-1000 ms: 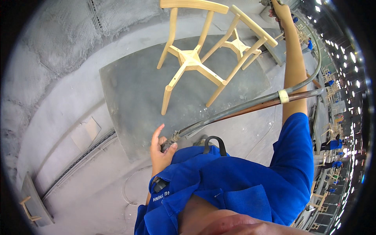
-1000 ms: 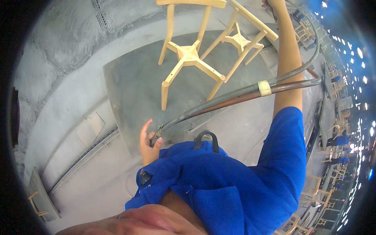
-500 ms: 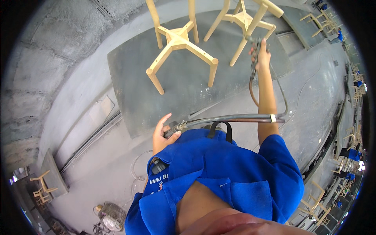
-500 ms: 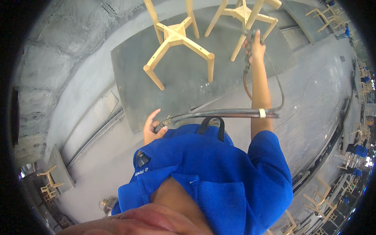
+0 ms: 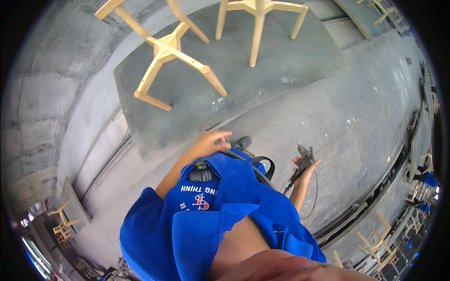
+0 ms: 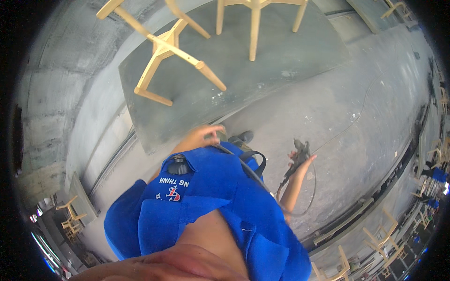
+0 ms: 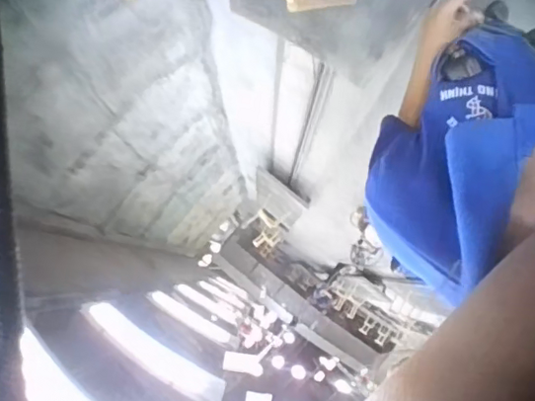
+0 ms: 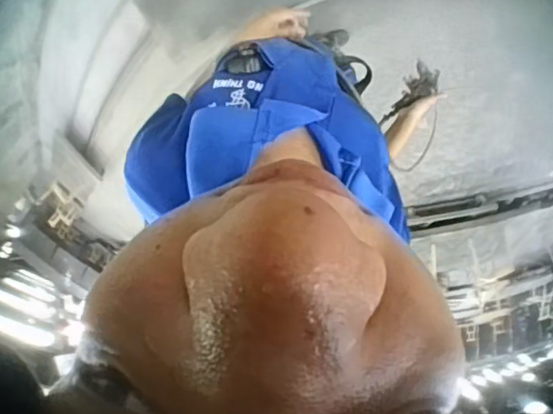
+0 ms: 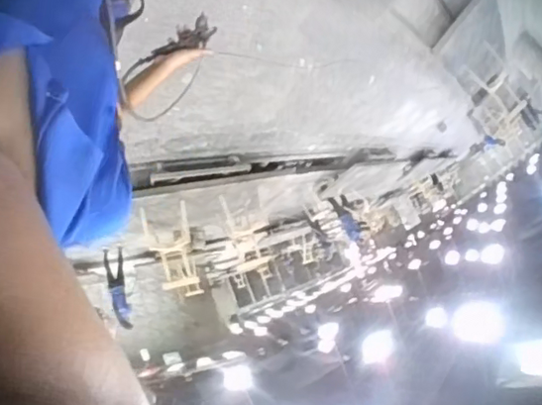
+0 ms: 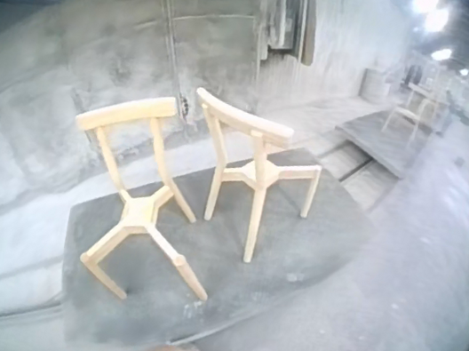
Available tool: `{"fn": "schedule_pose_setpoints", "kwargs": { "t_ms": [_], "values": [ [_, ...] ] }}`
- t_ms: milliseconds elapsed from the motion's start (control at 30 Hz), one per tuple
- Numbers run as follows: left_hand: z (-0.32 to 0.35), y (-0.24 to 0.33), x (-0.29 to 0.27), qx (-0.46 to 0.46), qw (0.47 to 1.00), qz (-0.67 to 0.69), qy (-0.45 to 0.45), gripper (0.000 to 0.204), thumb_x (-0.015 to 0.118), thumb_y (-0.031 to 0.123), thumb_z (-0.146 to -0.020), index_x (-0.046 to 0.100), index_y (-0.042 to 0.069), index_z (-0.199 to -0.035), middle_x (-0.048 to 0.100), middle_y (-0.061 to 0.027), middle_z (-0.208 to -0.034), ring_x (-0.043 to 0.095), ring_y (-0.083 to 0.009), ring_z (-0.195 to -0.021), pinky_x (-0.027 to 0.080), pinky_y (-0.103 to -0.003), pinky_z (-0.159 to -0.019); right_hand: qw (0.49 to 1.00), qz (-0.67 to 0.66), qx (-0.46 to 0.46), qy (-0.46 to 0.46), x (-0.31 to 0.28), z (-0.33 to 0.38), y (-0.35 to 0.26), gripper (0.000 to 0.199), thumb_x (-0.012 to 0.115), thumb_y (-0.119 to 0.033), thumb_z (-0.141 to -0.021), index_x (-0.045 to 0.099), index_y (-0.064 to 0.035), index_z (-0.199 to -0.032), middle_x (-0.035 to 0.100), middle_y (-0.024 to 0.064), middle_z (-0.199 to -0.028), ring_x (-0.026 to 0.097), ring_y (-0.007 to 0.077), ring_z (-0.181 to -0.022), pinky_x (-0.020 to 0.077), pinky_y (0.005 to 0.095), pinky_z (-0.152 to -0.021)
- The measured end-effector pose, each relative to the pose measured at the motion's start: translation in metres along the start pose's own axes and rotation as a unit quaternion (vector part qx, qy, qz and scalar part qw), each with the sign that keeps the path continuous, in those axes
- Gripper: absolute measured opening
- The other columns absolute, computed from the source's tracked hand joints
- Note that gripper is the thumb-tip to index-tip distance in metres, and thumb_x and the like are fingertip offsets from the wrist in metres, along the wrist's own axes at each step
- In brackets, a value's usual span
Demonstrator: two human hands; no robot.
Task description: The person uses a handheld spray gun to apply finish to multiple wooden chair frames. They rotate each chair to coat all sides, then move to the next unit and repeat the process.
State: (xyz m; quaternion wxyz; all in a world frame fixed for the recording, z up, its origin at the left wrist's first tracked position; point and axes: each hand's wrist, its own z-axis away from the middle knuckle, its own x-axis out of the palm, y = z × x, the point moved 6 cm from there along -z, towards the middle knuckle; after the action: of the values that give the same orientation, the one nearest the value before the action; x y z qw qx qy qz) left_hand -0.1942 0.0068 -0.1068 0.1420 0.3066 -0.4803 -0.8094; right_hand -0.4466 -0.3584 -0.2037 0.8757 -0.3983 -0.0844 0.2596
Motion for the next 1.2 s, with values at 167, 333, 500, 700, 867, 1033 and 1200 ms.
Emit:
{"fn": "schedule_pose_setpoints", "kwargs": {
  "t_ms": [167, 333, 500, 700, 867, 1033, 1200],
  "values": [
    [-0.109, 0.084, -0.069, 0.184, 0.964, -0.168, 0.094, 0.042, 0.071, 0.034, -0.091, 0.067, 0.010, -0.126, 0.069, -0.0106, -0.109, 0.064, -0.0267, -0.103, 0.050, -0.037, -0.090, 0.992, -0.067, -0.056, 0.087, -0.075, 0.030, 0.001, 0.099, 0.021, -0.090, -0.086, 0.061, -0.0095, -0.127, 0.071, 0.0066, -0.094, 0.069, 0.0187, -0.087, 0.0456, 0.0302, -0.057],
    [-0.206, 0.208, -0.157, 0.318, 0.859, -0.307, 0.261, 0.044, 0.076, 0.021, -0.085, 0.065, 0.006, -0.125, 0.062, -0.0157, -0.125, 0.056, -0.0348, -0.120, 0.044, -0.043, -0.103, 0.986, -0.122, -0.072, 0.092, -0.076, 0.035, -0.005, 0.093, 0.023, -0.087, -0.088, 0.064, -0.0064, -0.111, 0.070, 0.0072, -0.088, 0.069, 0.0199, -0.082, 0.0481, 0.0296, -0.054],
    [-0.238, 0.295, -0.215, 0.373, 0.712, -0.434, 0.406, 0.067, 0.081, 0.033, -0.079, 0.057, 0.012, -0.137, 0.052, -0.0130, -0.143, 0.040, -0.0369, -0.139, 0.033, -0.048, -0.114, 0.976, -0.105, -0.192, 0.019, -0.065, 0.025, -0.053, 0.056, 0.053, -0.053, -0.100, 0.061, -0.0021, -0.122, 0.070, 0.0101, -0.099, 0.070, 0.0217, -0.088, 0.0549, 0.0319, -0.058],
    [-0.332, 0.325, -0.256, 0.349, 0.744, -0.464, 0.329, 0.084, 0.085, 0.043, -0.067, 0.056, 0.015, -0.141, 0.056, -0.0134, -0.139, 0.041, -0.0377, -0.137, 0.031, -0.050, -0.115, 0.963, -0.170, -0.190, -0.083, -0.024, -0.030, -0.173, 0.040, 0.068, -0.025, -0.095, 0.060, 0.0000, -0.126, 0.069, 0.0159, -0.115, 0.070, 0.0264, -0.101, 0.0567, 0.0322, -0.063],
    [-0.373, 0.309, -0.272, 0.298, 0.799, -0.446, 0.270, 0.071, 0.081, 0.055, -0.060, 0.066, 0.002, -0.105, 0.061, -0.0155, -0.089, 0.054, -0.0394, -0.093, 0.042, -0.049, -0.091, 0.951, -0.106, -0.190, -0.220, 0.014, -0.082, -0.257, 0.051, 0.061, -0.034, -0.100, 0.053, -0.0007, -0.138, 0.066, 0.0191, -0.126, 0.066, 0.0283, -0.113, 0.0588, 0.0343, -0.071],
    [-0.355, 0.313, -0.235, 0.302, 0.793, -0.413, 0.330, 0.073, 0.077, 0.061, -0.055, 0.066, 0.002, -0.096, 0.059, -0.0144, -0.086, 0.053, -0.0370, -0.088, 0.042, -0.046, -0.085, 0.943, -0.013, -0.140, -0.300, 0.052, -0.126, -0.287, 0.056, 0.054, -0.041, -0.103, 0.046, -0.0066, -0.146, 0.064, 0.0152, -0.131, 0.063, 0.0247, -0.119, 0.0569, 0.0353, -0.081],
    [-0.352, 0.345, -0.156, 0.347, 0.745, -0.413, 0.393, 0.063, 0.081, 0.055, -0.059, 0.069, 0.008, -0.098, 0.061, -0.0063, -0.087, 0.056, -0.0296, -0.085, 0.041, -0.043, -0.085, 0.963, 0.011, -0.076, -0.259, 0.086, -0.158, -0.298, 0.042, 0.051, -0.049, -0.103, 0.055, -0.0119, -0.123, 0.066, 0.0006, -0.101, 0.062, 0.0113, -0.097, 0.0511, 0.0293, -0.068]
  ]
}}
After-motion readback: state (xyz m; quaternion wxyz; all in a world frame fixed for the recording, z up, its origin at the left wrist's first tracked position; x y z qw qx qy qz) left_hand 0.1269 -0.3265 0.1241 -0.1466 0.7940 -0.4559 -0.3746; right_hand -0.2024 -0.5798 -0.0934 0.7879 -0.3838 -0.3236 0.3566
